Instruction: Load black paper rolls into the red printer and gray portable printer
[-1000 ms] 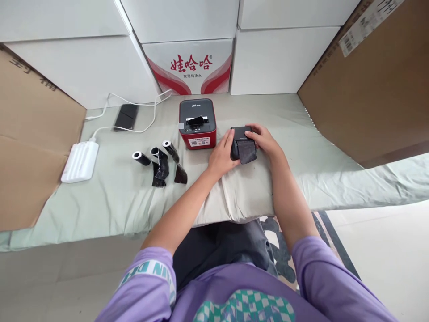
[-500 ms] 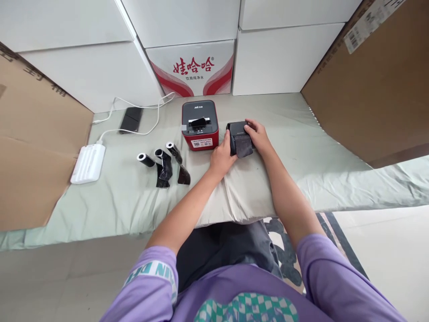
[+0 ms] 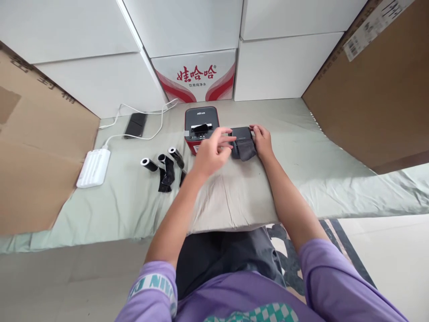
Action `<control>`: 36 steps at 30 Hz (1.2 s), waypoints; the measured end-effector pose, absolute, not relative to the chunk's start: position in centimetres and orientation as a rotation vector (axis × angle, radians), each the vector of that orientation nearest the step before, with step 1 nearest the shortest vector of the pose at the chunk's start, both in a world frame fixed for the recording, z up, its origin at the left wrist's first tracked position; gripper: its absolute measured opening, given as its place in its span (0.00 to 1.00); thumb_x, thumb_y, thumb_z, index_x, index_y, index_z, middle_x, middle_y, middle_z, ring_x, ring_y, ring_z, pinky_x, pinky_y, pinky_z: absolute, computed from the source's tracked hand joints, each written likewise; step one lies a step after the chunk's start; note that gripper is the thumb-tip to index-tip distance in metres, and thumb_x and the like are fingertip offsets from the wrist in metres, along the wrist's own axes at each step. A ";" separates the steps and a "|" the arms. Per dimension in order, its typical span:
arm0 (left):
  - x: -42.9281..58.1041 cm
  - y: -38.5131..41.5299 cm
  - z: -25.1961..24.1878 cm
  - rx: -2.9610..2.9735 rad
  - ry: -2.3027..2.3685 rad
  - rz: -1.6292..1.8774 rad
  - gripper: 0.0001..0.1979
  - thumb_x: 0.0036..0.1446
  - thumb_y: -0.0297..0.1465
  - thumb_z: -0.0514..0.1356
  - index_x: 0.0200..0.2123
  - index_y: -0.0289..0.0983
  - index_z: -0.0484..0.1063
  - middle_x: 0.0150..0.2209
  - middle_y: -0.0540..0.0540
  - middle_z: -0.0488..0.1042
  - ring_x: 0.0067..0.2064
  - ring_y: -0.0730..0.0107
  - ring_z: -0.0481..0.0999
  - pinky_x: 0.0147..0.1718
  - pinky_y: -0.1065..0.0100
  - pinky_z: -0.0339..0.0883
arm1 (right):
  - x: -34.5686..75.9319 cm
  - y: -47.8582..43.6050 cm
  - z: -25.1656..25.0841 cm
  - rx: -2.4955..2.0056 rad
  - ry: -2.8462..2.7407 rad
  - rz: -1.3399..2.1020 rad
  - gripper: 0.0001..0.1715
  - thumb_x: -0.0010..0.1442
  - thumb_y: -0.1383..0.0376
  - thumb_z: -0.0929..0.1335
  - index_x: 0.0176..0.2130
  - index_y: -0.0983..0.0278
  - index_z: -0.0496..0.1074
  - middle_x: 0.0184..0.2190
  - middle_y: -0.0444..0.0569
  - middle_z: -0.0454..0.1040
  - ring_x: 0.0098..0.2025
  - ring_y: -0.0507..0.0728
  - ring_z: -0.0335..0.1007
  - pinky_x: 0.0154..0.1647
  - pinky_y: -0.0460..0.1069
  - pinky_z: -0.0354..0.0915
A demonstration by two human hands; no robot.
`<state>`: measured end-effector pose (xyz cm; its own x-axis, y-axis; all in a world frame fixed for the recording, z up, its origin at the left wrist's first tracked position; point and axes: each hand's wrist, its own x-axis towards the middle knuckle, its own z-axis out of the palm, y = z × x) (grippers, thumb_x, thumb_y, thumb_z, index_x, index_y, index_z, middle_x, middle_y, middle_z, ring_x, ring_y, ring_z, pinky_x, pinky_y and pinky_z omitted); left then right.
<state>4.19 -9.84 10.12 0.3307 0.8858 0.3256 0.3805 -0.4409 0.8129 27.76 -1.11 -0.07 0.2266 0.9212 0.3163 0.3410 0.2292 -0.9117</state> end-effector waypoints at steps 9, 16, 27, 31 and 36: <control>-7.7 -4.2 17.8 1.956 1.940 0.331 0.11 0.54 0.41 0.65 0.28 0.41 0.81 0.28 0.45 0.80 0.33 0.60 0.77 0.34 0.64 0.67 | 27.8 -1.2 0.1 -1.333 -1.239 0.675 0.36 0.62 0.36 0.63 0.43 0.63 0.76 0.44 0.55 0.78 0.46 0.59 0.74 0.47 0.53 0.71; -8.0 -2.7 16.0 1.917 1.843 0.323 0.12 0.54 0.43 0.66 0.26 0.41 0.81 0.27 0.46 0.79 0.29 0.64 0.72 0.29 0.65 0.59 | 27.9 -1.3 0.2 -1.359 -1.178 0.792 0.37 0.58 0.33 0.64 0.45 0.61 0.75 0.45 0.52 0.78 0.25 0.50 0.58 0.27 0.49 0.59; -6.7 -2.6 15.5 1.952 1.843 0.320 0.14 0.54 0.43 0.68 0.23 0.41 0.77 0.25 0.47 0.75 0.26 0.67 0.66 0.29 0.64 0.54 | 27.7 -1.5 0.8 -1.314 -1.124 0.861 0.34 0.56 0.36 0.67 0.42 0.62 0.74 0.43 0.50 0.79 0.18 0.44 0.47 0.18 0.47 0.47; -6.6 -2.5 15.6 1.920 1.827 0.270 0.15 0.55 0.44 0.66 0.23 0.41 0.77 0.26 0.47 0.77 0.25 0.67 0.66 0.27 0.65 0.55 | 27.7 -1.5 0.9 -1.339 -1.134 0.867 0.36 0.55 0.34 0.67 0.42 0.61 0.74 0.43 0.50 0.79 0.19 0.45 0.47 0.18 0.47 0.45; -7.1 -1.9 14.4 1.822 1.738 0.337 0.14 0.54 0.42 0.67 0.23 0.39 0.74 0.26 0.46 0.77 0.27 0.67 0.71 0.25 0.68 0.56 | 27.7 -1.6 0.9 -1.342 -1.127 0.873 0.34 0.56 0.35 0.67 0.42 0.61 0.73 0.44 0.51 0.79 0.19 0.46 0.48 0.18 0.48 0.45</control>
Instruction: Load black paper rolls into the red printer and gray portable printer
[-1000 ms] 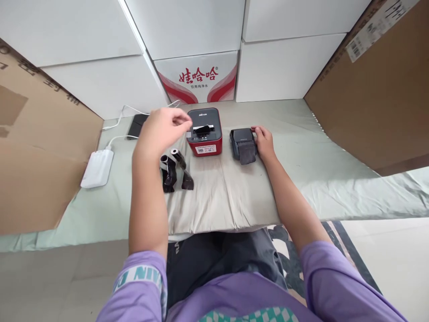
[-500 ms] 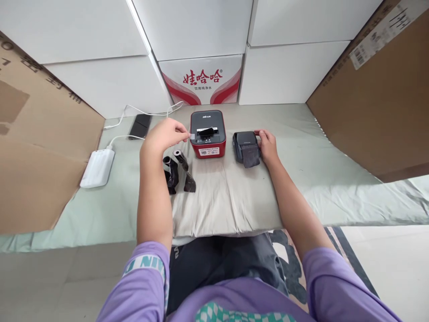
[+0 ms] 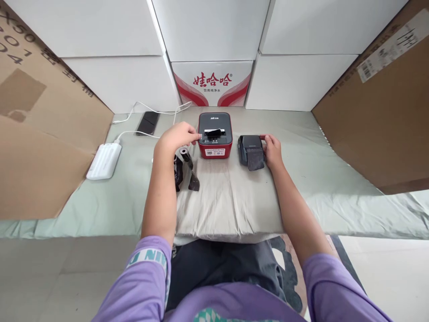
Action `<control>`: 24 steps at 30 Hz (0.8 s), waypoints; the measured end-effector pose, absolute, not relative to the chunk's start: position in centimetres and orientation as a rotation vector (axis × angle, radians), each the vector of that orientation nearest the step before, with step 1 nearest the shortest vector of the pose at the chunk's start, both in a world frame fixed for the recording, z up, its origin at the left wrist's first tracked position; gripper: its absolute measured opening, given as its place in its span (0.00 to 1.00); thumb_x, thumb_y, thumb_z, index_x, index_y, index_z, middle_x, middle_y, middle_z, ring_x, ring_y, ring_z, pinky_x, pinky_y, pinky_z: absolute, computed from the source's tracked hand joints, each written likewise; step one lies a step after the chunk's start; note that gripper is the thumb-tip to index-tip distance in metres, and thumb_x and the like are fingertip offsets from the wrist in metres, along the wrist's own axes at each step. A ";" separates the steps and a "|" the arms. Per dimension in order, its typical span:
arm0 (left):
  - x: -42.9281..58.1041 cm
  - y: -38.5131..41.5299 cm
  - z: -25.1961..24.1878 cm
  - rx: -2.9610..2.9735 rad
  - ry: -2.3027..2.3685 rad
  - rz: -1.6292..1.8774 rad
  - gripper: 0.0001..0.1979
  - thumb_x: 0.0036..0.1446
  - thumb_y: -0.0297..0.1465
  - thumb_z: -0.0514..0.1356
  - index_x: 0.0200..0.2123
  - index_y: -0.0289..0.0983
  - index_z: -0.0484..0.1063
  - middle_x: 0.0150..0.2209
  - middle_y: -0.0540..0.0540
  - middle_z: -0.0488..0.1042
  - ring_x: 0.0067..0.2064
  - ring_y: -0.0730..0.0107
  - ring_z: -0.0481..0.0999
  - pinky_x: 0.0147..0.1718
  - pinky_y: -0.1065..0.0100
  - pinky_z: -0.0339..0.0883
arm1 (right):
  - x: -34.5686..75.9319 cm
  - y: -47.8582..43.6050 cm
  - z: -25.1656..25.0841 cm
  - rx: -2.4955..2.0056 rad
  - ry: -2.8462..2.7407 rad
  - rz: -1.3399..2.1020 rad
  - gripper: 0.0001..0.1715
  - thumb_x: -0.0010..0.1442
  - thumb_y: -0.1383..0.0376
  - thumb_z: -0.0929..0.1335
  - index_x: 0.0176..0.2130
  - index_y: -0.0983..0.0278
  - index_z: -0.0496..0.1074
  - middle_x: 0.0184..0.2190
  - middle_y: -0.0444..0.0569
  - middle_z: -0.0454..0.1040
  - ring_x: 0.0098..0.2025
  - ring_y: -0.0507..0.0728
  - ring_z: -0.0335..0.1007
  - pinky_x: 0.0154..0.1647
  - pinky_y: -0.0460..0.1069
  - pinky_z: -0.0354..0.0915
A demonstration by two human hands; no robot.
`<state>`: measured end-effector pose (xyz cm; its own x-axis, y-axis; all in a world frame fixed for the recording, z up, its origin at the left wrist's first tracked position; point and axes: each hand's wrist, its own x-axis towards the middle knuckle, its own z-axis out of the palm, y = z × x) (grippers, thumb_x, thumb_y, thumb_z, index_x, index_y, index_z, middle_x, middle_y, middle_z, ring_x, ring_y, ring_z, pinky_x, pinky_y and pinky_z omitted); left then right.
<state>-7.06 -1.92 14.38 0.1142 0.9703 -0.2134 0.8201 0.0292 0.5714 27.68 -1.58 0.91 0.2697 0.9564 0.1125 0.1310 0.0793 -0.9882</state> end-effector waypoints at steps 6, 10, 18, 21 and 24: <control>-7.8 -1.2 12.6 1.490 1.517 0.409 0.14 0.55 0.42 0.66 0.28 0.38 0.70 0.28 0.47 0.77 0.27 0.71 0.73 0.24 0.70 0.55 | 27.7 -1.5 0.8 -1.338 -1.149 0.841 0.34 0.56 0.35 0.67 0.42 0.61 0.74 0.42 0.51 0.78 0.19 0.46 0.48 0.17 0.48 0.45; -7.7 -1.1 13.0 1.512 1.505 0.421 0.16 0.52 0.40 0.68 0.26 0.38 0.67 0.26 0.48 0.74 0.25 0.73 0.71 0.23 0.69 0.49 | 27.7 -1.5 0.8 -1.349 -1.150 0.830 0.34 0.56 0.35 0.67 0.41 0.61 0.74 0.38 0.50 0.77 0.19 0.46 0.47 0.18 0.48 0.46; -7.8 -0.2 12.1 1.417 1.443 0.504 0.23 0.47 0.40 0.72 0.22 0.39 0.60 0.19 0.54 0.57 0.21 0.80 0.56 0.23 0.70 0.41 | 28.0 -0.9 0.2 -1.346 -1.135 0.835 0.30 0.56 0.39 0.68 0.40 0.61 0.76 0.37 0.49 0.77 0.21 0.48 0.50 0.21 0.47 0.49; -8.0 0.1 11.7 1.389 1.446 0.490 0.22 0.45 0.40 0.73 0.23 0.39 0.62 0.20 0.54 0.58 0.21 0.80 0.55 0.25 0.69 0.41 | 28.0 -0.8 0.0 -1.341 -1.130 0.828 0.30 0.56 0.40 0.68 0.40 0.61 0.77 0.38 0.49 0.78 0.22 0.48 0.53 0.22 0.47 0.51; -8.0 0.2 11.7 1.374 1.446 0.476 0.21 0.45 0.38 0.73 0.22 0.39 0.63 0.20 0.54 0.58 0.22 0.80 0.55 0.27 0.67 0.41 | 28.1 -0.8 -0.1 -1.331 -1.135 0.823 0.29 0.56 0.41 0.69 0.40 0.62 0.77 0.39 0.49 0.78 0.22 0.48 0.54 0.23 0.47 0.52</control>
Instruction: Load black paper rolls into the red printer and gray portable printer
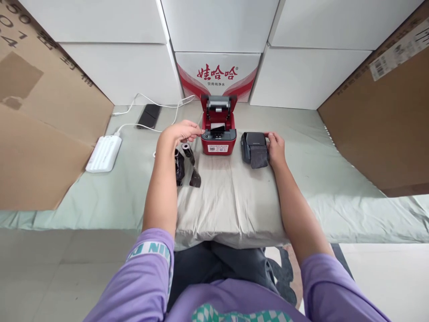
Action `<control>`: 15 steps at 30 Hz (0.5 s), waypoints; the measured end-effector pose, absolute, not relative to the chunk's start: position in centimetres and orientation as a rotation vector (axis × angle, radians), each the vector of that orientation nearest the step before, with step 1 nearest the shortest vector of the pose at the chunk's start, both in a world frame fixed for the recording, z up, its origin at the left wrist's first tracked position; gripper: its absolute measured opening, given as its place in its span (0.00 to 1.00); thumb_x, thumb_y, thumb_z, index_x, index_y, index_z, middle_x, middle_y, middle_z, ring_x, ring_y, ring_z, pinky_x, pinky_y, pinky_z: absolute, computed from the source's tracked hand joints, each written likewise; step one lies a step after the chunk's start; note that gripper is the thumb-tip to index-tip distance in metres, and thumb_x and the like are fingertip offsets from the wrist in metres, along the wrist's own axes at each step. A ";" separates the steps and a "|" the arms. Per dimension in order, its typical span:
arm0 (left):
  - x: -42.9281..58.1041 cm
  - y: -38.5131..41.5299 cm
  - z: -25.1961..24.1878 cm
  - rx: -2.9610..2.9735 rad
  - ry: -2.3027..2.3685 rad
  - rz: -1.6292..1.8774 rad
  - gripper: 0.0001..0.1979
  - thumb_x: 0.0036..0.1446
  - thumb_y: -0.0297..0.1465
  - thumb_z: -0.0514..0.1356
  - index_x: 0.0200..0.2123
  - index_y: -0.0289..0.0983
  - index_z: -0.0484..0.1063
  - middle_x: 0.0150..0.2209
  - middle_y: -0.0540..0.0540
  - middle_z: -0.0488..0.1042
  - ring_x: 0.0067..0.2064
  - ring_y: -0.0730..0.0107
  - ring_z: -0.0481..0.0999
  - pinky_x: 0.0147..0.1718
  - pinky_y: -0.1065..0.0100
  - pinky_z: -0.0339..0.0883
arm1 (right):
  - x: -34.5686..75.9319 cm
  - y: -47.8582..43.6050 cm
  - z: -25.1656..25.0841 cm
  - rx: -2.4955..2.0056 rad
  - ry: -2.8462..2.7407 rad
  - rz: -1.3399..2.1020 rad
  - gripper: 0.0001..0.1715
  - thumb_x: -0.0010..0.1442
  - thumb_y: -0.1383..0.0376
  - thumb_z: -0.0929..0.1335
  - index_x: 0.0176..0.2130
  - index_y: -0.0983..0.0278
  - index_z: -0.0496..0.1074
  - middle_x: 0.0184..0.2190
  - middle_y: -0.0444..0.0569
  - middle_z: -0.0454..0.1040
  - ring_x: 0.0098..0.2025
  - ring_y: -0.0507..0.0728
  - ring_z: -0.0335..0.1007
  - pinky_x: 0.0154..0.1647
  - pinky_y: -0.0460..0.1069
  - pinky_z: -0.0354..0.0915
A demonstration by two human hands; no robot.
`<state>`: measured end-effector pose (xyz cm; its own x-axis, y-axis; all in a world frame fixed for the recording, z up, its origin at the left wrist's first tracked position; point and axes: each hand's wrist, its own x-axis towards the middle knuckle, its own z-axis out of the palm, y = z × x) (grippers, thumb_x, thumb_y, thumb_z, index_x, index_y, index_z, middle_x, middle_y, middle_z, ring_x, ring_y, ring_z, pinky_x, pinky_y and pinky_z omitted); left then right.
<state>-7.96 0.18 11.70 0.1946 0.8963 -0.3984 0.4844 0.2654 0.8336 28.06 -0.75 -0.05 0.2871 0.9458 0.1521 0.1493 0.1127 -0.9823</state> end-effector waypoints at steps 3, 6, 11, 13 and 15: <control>-7.7 -0.1 12.0 1.393 1.463 0.491 0.21 0.47 0.37 0.72 0.21 0.39 0.62 0.20 0.54 0.58 0.22 0.79 0.55 0.28 0.66 0.40 | 28.0 -0.8 0.0 -1.331 -1.135 0.820 0.29 0.56 0.40 0.68 0.40 0.61 0.76 0.39 0.49 0.78 0.21 0.48 0.52 0.23 0.48 0.51; -7.3 -0.6 12.5 1.407 1.479 0.506 0.20 0.49 0.36 0.71 0.20 0.38 0.61 0.19 0.54 0.57 0.22 0.79 0.55 0.28 0.67 0.40 | 27.9 -1.0 0.1 -1.337 -1.137 0.819 0.30 0.56 0.40 0.68 0.40 0.62 0.76 0.40 0.49 0.78 0.21 0.48 0.52 0.23 0.48 0.52; -7.1 -0.9 12.9 1.424 1.465 0.509 0.21 0.48 0.36 0.72 0.20 0.38 0.61 0.18 0.54 0.57 0.22 0.78 0.55 0.27 0.68 0.41 | 27.9 -1.0 0.2 -1.342 -1.144 0.818 0.30 0.57 0.40 0.68 0.40 0.62 0.76 0.40 0.49 0.78 0.21 0.48 0.53 0.22 0.48 0.52; -7.2 -0.8 12.8 1.426 1.460 0.512 0.21 0.48 0.37 0.72 0.20 0.39 0.62 0.18 0.54 0.57 0.22 0.78 0.56 0.26 0.68 0.42 | 27.9 -1.0 0.2 -1.324 -1.141 0.827 0.28 0.57 0.41 0.69 0.40 0.62 0.76 0.39 0.49 0.78 0.22 0.47 0.53 0.22 0.47 0.50; -7.3 -0.7 12.6 1.426 1.459 0.512 0.21 0.49 0.37 0.72 0.20 0.38 0.62 0.18 0.54 0.57 0.21 0.78 0.56 0.26 0.68 0.43 | 27.9 -0.9 0.1 -1.312 -1.139 0.831 0.27 0.57 0.42 0.69 0.40 0.62 0.76 0.38 0.48 0.77 0.22 0.47 0.52 0.22 0.47 0.50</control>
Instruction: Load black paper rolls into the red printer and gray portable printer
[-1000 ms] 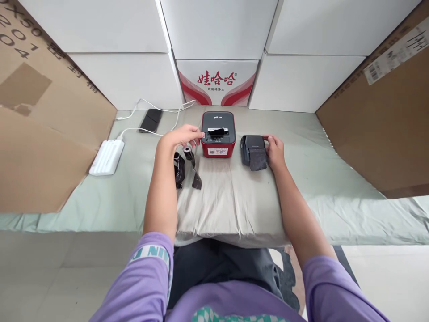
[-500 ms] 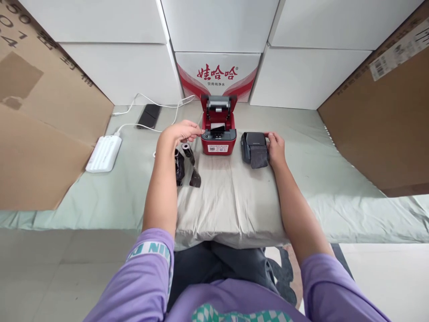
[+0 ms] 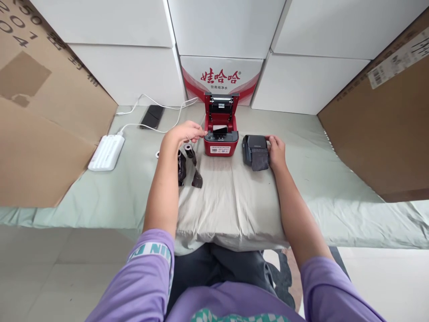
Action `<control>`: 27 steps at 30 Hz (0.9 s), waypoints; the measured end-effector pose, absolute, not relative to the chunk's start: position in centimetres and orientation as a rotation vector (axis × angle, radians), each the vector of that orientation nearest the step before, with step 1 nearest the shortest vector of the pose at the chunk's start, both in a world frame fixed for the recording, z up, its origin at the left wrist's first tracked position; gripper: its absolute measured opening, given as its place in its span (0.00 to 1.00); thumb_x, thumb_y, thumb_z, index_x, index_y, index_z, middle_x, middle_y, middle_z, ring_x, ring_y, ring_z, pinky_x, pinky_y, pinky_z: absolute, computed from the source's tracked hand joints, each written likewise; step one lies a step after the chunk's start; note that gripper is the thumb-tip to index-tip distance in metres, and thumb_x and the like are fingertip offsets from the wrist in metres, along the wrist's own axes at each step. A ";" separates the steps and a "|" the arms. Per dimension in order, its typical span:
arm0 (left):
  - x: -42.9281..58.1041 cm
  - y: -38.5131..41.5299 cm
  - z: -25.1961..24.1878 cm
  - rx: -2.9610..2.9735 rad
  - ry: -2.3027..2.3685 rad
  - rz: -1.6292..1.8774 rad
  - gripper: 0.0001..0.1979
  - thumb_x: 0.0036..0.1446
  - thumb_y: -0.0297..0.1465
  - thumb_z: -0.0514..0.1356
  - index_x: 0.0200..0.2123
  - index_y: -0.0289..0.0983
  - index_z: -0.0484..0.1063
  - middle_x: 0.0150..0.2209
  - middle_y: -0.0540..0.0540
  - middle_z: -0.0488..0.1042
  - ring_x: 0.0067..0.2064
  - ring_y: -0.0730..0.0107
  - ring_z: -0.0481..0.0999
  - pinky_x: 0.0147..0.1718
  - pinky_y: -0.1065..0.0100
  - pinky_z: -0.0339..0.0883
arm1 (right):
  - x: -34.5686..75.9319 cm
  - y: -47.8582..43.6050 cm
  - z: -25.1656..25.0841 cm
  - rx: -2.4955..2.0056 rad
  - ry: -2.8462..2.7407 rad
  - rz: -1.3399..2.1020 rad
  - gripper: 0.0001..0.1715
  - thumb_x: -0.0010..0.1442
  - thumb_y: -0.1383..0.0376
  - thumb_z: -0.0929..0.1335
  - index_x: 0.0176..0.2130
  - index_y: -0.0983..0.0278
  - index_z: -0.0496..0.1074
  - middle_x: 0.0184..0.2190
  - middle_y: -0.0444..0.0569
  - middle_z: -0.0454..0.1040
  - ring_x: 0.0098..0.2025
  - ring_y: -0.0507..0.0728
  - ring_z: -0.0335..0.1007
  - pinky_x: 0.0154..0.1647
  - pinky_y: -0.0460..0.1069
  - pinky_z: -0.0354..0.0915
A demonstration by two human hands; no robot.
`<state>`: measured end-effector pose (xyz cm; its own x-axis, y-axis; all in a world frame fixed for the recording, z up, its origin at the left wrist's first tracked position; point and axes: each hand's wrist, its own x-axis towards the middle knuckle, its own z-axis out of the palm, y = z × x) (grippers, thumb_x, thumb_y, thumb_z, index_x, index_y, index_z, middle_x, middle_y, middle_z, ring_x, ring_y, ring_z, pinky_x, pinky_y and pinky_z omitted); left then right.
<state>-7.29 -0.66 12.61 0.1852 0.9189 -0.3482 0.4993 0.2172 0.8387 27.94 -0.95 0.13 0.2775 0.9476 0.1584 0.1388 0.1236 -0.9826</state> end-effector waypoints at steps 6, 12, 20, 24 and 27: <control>-7.3 -0.7 12.5 1.406 1.449 0.520 0.20 0.52 0.35 0.71 0.20 0.38 0.63 0.17 0.55 0.57 0.20 0.79 0.55 0.23 0.70 0.42 | 28.0 -0.5 -0.3 -1.354 -1.152 0.798 0.31 0.58 0.39 0.67 0.40 0.62 0.75 0.32 0.46 0.73 0.24 0.50 0.55 0.25 0.48 0.55; -7.2 -1.1 12.9 1.393 1.493 0.508 0.19 0.56 0.32 0.69 0.20 0.37 0.63 0.16 0.54 0.59 0.19 0.79 0.58 0.22 0.72 0.44 | 27.7 0.3 -0.3 -1.357 -1.195 0.665 0.31 0.58 0.38 0.66 0.36 0.63 0.75 0.37 0.49 0.77 0.42 0.57 0.70 0.47 0.52 0.67; -7.3 -0.8 13.3 1.362 1.507 0.483 0.17 0.58 0.29 0.67 0.20 0.36 0.67 0.15 0.54 0.60 0.18 0.80 0.58 0.21 0.72 0.45 | 27.7 0.3 -0.1 -1.382 -1.155 0.745 0.30 0.56 0.39 0.67 0.37 0.62 0.75 0.33 0.47 0.74 0.32 0.53 0.64 0.35 0.49 0.64; -7.3 -0.5 13.0 1.333 1.508 0.480 0.18 0.59 0.29 0.67 0.19 0.36 0.65 0.15 0.54 0.60 0.18 0.80 0.58 0.21 0.71 0.44 | 28.0 0.5 -0.6 -1.359 -1.177 0.718 0.31 0.57 0.37 0.67 0.36 0.62 0.74 0.33 0.47 0.73 0.35 0.55 0.68 0.35 0.49 0.64; -7.3 -0.5 12.7 1.306 1.470 0.488 0.18 0.60 0.27 0.66 0.20 0.36 0.66 0.15 0.54 0.59 0.18 0.80 0.58 0.21 0.72 0.44 | 28.2 0.6 -0.7 -1.348 -1.251 0.732 0.32 0.58 0.36 0.65 0.38 0.62 0.73 0.33 0.46 0.72 0.31 0.53 0.64 0.32 0.48 0.62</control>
